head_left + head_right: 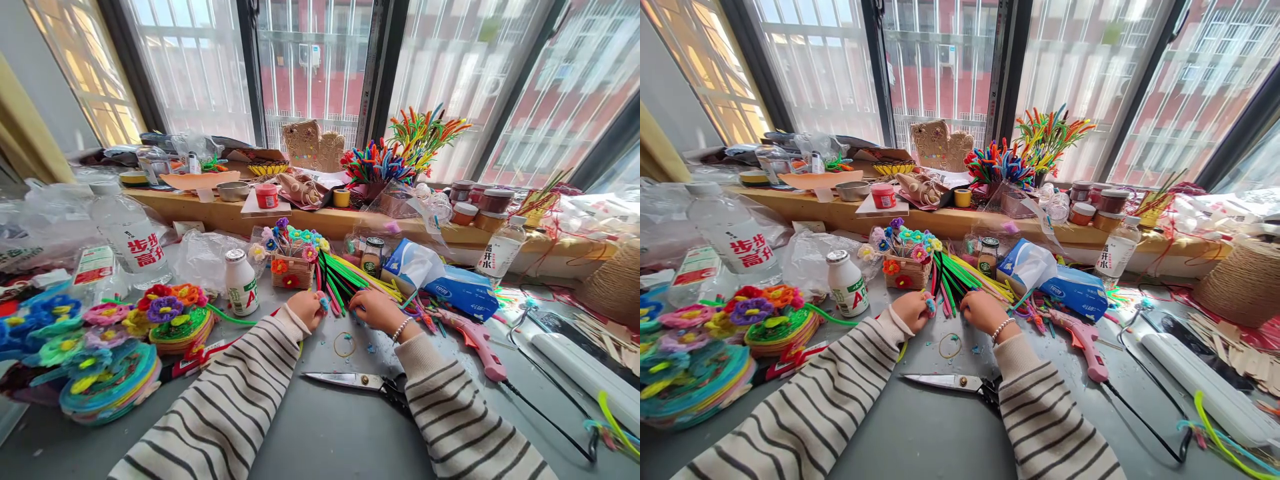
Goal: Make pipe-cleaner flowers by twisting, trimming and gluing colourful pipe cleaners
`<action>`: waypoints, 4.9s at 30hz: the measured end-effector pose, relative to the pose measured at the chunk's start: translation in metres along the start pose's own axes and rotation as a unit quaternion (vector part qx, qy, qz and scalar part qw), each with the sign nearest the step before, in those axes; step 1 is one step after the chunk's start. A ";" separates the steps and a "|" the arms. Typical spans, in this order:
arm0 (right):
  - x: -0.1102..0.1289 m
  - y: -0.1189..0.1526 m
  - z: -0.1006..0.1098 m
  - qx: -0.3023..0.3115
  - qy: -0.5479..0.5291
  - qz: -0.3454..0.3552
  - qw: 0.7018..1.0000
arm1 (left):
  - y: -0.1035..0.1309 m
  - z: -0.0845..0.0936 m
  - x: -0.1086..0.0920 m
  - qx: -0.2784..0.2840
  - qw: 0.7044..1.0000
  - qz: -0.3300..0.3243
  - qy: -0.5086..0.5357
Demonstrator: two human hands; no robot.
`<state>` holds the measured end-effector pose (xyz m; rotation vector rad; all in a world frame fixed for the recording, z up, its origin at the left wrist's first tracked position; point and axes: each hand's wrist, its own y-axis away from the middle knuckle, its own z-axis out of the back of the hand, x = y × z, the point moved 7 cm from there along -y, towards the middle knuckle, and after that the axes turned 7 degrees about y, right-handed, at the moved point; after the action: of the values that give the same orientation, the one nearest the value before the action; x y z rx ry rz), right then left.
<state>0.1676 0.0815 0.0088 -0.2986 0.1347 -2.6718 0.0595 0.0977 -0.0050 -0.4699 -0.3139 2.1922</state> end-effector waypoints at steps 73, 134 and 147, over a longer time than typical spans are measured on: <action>-0.001 0.059 0.136 -0.207 0.031 -0.053 0.976 | 0.007 0.066 -0.051 -0.202 0.976 -0.076 0.034; -0.158 0.112 0.101 -0.309 -0.140 -0.380 0.861 | 0.030 0.005 -0.005 0.088 0.849 0.193 0.485; -0.145 0.102 0.100 -0.219 0.092 -0.401 0.885 | 0.031 0.004 -0.006 0.085 0.850 0.185 0.487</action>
<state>0.3612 0.0496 0.0637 -0.2748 0.8538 -3.4691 0.0395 0.0738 -0.0114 -1.5401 0.5623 1.9950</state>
